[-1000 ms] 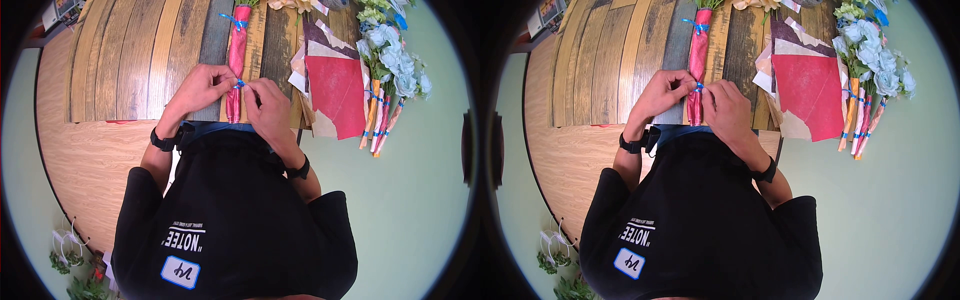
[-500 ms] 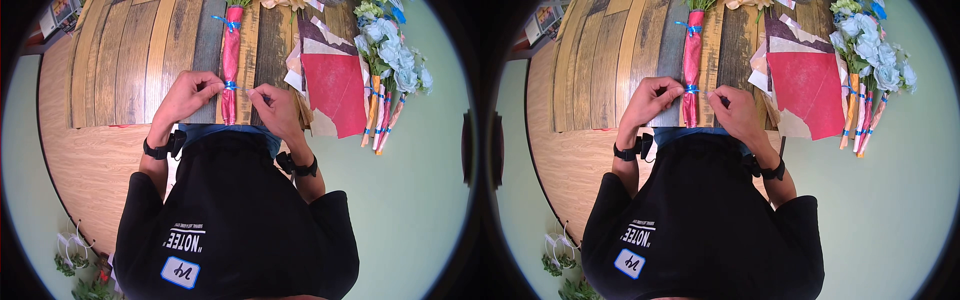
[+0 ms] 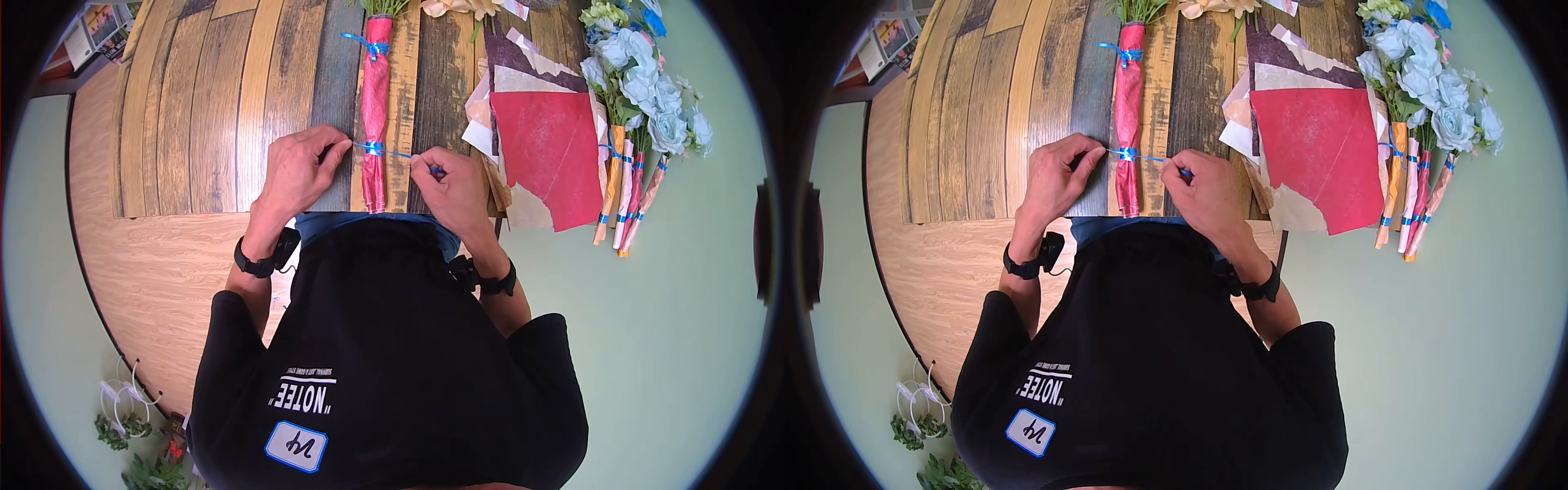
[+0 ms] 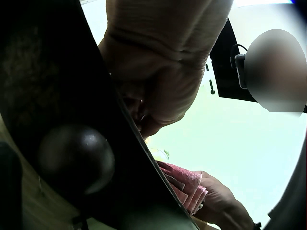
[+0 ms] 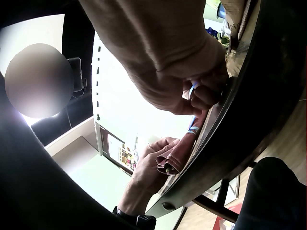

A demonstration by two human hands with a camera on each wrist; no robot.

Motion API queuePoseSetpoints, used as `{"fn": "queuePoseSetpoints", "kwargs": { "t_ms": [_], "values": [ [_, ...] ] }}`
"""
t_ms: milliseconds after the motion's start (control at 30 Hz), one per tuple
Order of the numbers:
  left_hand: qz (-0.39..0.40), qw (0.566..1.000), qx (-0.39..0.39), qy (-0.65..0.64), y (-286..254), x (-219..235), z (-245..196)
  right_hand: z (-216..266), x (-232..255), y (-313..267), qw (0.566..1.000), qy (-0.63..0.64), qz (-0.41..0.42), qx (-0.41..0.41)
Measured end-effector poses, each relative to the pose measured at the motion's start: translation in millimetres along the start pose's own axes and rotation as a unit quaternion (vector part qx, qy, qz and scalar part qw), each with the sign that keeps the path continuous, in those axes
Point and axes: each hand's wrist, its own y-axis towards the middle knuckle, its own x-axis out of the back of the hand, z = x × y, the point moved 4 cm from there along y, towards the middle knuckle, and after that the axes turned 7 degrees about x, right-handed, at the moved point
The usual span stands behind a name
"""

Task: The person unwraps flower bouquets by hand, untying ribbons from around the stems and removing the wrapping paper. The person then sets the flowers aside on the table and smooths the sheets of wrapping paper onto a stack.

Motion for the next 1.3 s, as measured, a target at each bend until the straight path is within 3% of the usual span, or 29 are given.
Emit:
{"fn": "queuePoseSetpoints", "kwargs": {
  "t_ms": [167,367,433,533,667,1100,1267,1300],
  "values": [
    [0.0,1.0,0.005,0.031,0.0,0.5,-2.1,-5.4,0.2,-1.1,1.0,0.019,-0.002,-0.002],
    [0.046,0.998,0.04,-0.014,-0.1,4.9,1.0,-10.4,3.3,1.5,0.979,0.169,0.009,-0.113],
    [0.053,0.996,0.058,-0.04,-0.7,4.8,2.0,-4.9,-2.0,8.0,0.956,0.294,0.004,0.002],
    [0.054,0.993,0.083,-0.059,-2.2,3.9,2.2,0.4,-13.2,15.3,0.919,0.392,0.022,0.033],
    [0.056,0.989,0.094,-0.103,-4.7,1.6,4.9,-4.7,-19.2,20.0,0.919,0.391,0.045,0.0],
    [-0.005,0.996,0.084,0.029,-7.7,-5.5,-1.7,-12.9,-28.6,21.4,0.929,0.369,0.012,-0.012],
    [-0.024,0.997,0.073,0.009,-10.8,-6.3,-1.4,-6.5,-26.5,21.6,0.93,0.365,0.024,-0.03],
    [-0.02,0.997,0.061,-0.05,-11.5,-7.4,-2.2,-4.8,-26.3,21.3,0.931,0.364,0.028,-0.024]
  ]
}}
